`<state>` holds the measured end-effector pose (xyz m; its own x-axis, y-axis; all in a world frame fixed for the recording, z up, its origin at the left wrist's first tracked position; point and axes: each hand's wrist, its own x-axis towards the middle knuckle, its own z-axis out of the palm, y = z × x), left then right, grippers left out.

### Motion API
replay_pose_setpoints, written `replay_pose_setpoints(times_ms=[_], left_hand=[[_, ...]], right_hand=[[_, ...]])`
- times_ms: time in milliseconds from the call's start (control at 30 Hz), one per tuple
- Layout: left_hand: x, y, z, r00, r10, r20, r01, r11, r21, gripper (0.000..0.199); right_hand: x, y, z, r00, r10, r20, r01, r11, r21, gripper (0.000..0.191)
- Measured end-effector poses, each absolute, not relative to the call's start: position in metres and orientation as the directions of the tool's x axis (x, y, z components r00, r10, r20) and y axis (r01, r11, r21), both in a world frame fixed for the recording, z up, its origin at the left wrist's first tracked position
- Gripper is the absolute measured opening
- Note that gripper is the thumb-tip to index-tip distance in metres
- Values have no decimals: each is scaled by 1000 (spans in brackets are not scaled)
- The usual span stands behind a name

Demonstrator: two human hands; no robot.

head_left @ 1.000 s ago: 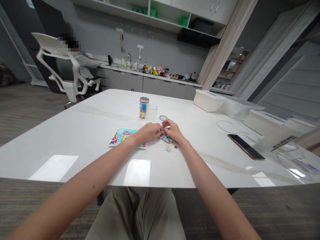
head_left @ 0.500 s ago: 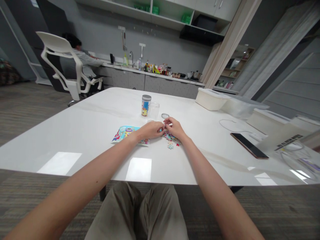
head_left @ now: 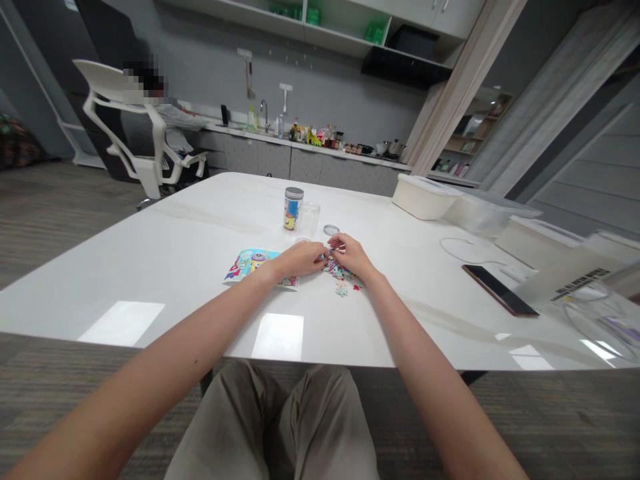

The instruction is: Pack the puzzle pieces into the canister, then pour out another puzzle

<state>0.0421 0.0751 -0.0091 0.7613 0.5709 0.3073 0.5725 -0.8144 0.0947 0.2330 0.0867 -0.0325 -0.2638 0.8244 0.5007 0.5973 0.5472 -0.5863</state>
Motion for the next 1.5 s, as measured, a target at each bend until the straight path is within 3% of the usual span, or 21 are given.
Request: replay_pose_setpoints(times_ms=[367,700,1500], left_hand=[[39,74,-9,700,639,320,651,-755,84,28],[40,77,-9,751,606,262,633,-773,-25,36],[41,71,-4,765,595,248,615,-788,-8,33]], right_hand=[[237,89,-36,-220,824,522,672,516,-531,24],[238,87,-33,-250,859,447,715,475,-513,18],[239,88,-33,-253,856,451,728,476,-494,17]])
